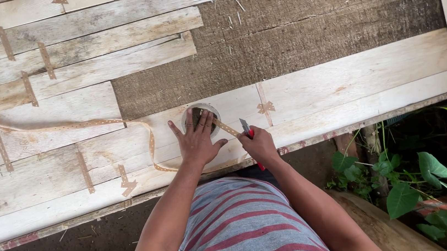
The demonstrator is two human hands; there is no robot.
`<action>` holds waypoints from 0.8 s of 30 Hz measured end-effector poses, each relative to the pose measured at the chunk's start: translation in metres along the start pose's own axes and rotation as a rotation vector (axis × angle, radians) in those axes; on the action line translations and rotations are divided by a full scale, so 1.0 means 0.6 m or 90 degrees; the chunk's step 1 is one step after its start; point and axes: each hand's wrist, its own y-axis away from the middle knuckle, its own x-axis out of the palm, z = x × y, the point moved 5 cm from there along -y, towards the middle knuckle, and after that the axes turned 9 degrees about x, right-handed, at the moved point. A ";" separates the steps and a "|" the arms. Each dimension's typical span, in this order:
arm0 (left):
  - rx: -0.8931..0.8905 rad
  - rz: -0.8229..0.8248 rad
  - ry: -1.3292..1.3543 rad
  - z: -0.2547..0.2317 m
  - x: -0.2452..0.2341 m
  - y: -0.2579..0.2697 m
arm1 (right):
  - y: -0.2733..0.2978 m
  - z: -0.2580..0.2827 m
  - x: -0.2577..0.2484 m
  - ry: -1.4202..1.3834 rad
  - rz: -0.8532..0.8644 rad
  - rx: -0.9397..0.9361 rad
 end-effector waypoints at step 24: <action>0.255 0.087 -0.156 -0.225 0.027 -0.070 | 0.029 -0.230 -0.087 -0.413 -0.114 0.152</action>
